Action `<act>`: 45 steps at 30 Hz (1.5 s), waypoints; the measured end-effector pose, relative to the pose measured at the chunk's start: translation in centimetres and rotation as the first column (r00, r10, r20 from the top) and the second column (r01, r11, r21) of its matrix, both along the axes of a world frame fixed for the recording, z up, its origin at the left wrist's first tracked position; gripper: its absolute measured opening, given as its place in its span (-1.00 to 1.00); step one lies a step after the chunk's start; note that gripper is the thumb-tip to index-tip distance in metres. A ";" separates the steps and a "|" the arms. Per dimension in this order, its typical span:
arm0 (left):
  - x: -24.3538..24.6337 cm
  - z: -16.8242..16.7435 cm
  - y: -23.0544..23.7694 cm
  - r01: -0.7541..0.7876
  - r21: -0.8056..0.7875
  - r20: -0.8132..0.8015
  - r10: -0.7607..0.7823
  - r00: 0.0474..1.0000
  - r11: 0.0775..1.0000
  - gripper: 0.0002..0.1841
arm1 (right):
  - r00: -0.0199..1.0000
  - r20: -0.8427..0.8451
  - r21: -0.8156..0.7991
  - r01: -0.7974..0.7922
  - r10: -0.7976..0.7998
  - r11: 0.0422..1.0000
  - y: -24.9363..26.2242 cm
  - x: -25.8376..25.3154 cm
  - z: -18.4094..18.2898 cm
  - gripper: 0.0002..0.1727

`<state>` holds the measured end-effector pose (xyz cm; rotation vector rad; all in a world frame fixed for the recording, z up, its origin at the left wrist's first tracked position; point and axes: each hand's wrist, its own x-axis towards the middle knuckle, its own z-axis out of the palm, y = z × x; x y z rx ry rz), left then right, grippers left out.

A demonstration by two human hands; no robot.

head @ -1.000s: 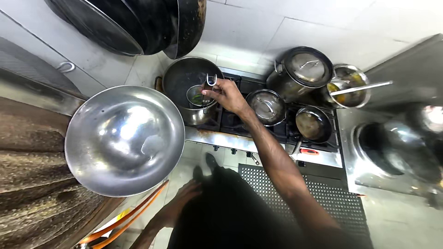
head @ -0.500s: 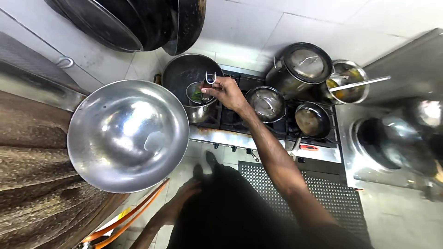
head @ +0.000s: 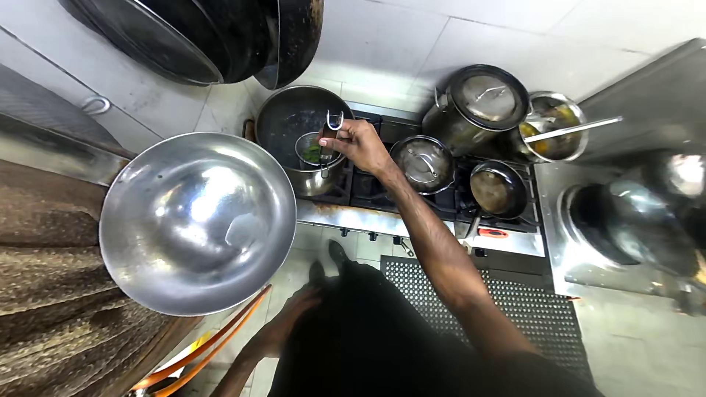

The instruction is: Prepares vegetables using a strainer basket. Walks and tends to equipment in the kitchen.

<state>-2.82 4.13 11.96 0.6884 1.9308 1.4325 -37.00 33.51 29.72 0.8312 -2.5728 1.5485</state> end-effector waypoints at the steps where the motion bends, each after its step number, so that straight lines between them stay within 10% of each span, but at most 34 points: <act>1: -0.1 0.2 0.0 0.002 -0.003 0.011 -0.002 1.000 1.000 -0.10 | 1.000 -0.001 -0.003 0.004 -0.004 1.000 0.0 0.0 -0.1 -0.72; 37: -0.5 0.3 -0.1 0.010 -0.017 0.039 -0.009 0.999 1.000 -0.10 | 0.993 -0.116 0.122 0.027 -0.013 0.992 -0.7 0.3 0.3 -0.60; 45: 0.0 0.6 -0.3 -0.006 -0.041 0.081 0.009 0.997 0.999 -0.02 | 0.884 -0.468 0.132 0.063 0.006 0.989 0.4 9.7 11.1 -0.77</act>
